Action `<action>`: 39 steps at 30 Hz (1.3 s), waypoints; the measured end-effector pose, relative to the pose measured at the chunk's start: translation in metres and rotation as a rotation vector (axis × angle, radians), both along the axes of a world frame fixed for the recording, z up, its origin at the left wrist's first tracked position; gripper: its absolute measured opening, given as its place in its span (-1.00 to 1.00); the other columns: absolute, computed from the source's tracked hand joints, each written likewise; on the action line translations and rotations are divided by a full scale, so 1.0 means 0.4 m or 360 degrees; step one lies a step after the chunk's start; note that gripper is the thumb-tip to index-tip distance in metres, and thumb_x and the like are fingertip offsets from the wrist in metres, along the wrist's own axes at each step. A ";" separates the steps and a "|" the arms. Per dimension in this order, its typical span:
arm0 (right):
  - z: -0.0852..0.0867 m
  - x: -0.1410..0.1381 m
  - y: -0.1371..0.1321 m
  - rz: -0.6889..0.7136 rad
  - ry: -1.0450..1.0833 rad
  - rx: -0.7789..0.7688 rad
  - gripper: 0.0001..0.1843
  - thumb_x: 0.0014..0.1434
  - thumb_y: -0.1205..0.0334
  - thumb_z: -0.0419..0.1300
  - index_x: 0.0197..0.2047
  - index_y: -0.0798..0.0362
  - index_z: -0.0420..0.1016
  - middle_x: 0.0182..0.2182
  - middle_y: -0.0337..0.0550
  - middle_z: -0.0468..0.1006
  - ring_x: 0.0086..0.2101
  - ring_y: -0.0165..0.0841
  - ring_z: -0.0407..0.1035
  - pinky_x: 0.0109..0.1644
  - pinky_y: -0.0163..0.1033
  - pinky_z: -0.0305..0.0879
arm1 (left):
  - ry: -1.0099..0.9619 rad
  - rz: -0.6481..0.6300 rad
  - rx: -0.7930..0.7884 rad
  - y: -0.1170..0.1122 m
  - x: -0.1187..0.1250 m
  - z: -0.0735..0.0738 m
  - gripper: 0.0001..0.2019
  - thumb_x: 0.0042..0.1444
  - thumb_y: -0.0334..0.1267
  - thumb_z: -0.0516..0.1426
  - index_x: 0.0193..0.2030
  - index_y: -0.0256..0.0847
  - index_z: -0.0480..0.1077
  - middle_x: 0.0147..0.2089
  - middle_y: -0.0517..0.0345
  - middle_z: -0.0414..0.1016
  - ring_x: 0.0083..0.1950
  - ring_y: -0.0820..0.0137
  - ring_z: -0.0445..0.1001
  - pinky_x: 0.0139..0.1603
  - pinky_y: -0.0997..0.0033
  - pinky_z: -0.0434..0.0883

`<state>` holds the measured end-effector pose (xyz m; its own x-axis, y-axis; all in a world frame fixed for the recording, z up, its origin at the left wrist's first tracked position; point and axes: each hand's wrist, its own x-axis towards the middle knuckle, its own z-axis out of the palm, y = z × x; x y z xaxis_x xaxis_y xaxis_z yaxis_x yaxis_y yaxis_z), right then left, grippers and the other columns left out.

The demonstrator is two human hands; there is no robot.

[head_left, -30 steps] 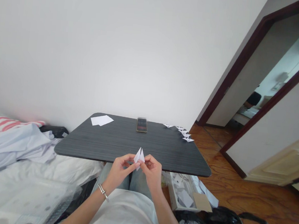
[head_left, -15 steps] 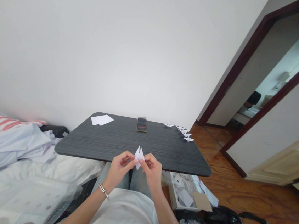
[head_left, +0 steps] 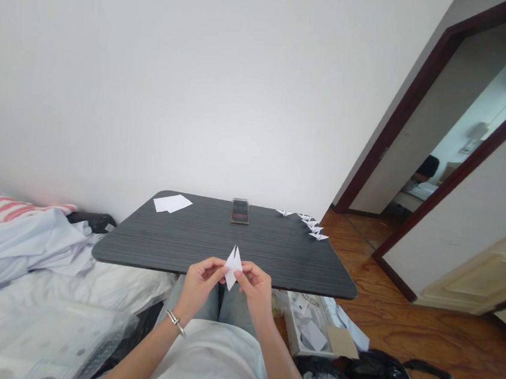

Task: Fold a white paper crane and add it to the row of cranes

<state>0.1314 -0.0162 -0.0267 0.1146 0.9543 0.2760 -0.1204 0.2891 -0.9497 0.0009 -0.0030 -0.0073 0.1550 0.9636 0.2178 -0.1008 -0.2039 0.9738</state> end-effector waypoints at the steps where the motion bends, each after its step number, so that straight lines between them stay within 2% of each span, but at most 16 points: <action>1: 0.000 0.000 0.001 0.0020 0.0029 -0.0015 -0.86 -0.04 0.20 0.19 -0.46 0.11 0.45 -0.37 -0.13 0.48 -0.50 -0.44 0.27 -0.61 -0.44 0.12 | -0.0021 -0.0010 -0.0013 0.001 0.000 -0.001 -0.85 -0.10 -0.25 0.17 -0.42 -0.31 0.39 -0.49 0.17 0.44 -0.48 0.47 0.38 -0.44 0.51 0.36; 5: 0.000 -0.001 0.003 0.0095 0.0176 -0.0079 -0.88 -0.07 0.24 0.21 -0.44 0.10 0.39 -0.53 -0.22 0.43 -0.55 -0.48 0.23 -0.62 -0.46 0.09 | -0.0092 -0.0035 -0.0044 0.003 0.001 -0.006 -0.79 -0.10 -0.26 0.18 -0.31 -0.29 0.30 -0.45 0.17 0.43 -0.46 0.49 0.39 -0.49 0.56 0.34; 10: -0.003 -0.005 0.007 0.0014 0.0317 -0.0103 -0.75 -0.14 0.28 0.25 -0.34 0.06 0.30 -0.48 -0.24 0.41 -0.54 -0.48 0.24 -0.67 -0.48 0.04 | -0.0091 -0.0046 -0.0031 0.003 0.000 -0.006 -0.70 -0.09 -0.25 0.17 -0.21 -0.26 0.23 -0.48 0.22 0.40 -0.50 0.52 0.37 -0.50 0.58 0.31; 22: 0.004 -0.009 0.006 -0.0049 0.0253 -0.0047 -0.74 -0.12 0.28 0.24 -0.31 0.07 0.31 -0.65 -0.38 0.30 -0.66 -0.54 0.12 -0.66 -0.45 0.02 | -0.0027 -0.0085 -0.0025 0.009 0.000 -0.014 -0.68 -0.10 -0.27 0.18 -0.19 -0.28 0.23 -0.47 0.23 0.36 -0.50 0.54 0.34 -0.47 0.57 0.31; 26: -0.002 -0.008 0.008 -0.0038 0.0235 -0.0051 -0.74 -0.11 0.25 0.24 -0.29 0.10 0.36 -0.66 -0.37 0.29 -0.66 -0.54 0.11 -0.67 -0.46 0.02 | -0.0039 -0.0074 -0.0037 0.011 0.000 -0.014 -0.69 -0.10 -0.26 0.17 -0.20 -0.29 0.25 -0.51 0.25 0.35 -0.52 0.54 0.34 -0.49 0.57 0.30; 31: -0.006 -0.006 0.009 0.0026 0.0235 -0.0154 -0.83 -0.09 0.19 0.22 -0.43 0.12 0.43 -0.63 -0.27 0.39 -0.61 -0.50 0.19 -0.66 -0.45 0.01 | -0.0028 -0.0059 -0.0049 0.009 0.002 -0.009 -0.71 -0.11 -0.26 0.18 -0.22 -0.29 0.27 -0.55 0.28 0.34 -0.53 0.53 0.34 -0.50 0.57 0.28; 39: -0.006 -0.008 0.008 -0.0026 0.0243 -0.0174 -0.82 -0.08 0.19 0.22 -0.54 0.12 0.37 -0.70 -0.34 0.30 -0.67 -0.56 0.06 -0.65 -0.44 -0.06 | -0.0071 -0.0200 -0.0126 0.007 0.009 -0.017 -0.68 -0.13 -0.29 0.19 -0.22 -0.26 0.20 -0.50 0.27 0.36 -0.52 0.55 0.35 -0.49 0.57 0.31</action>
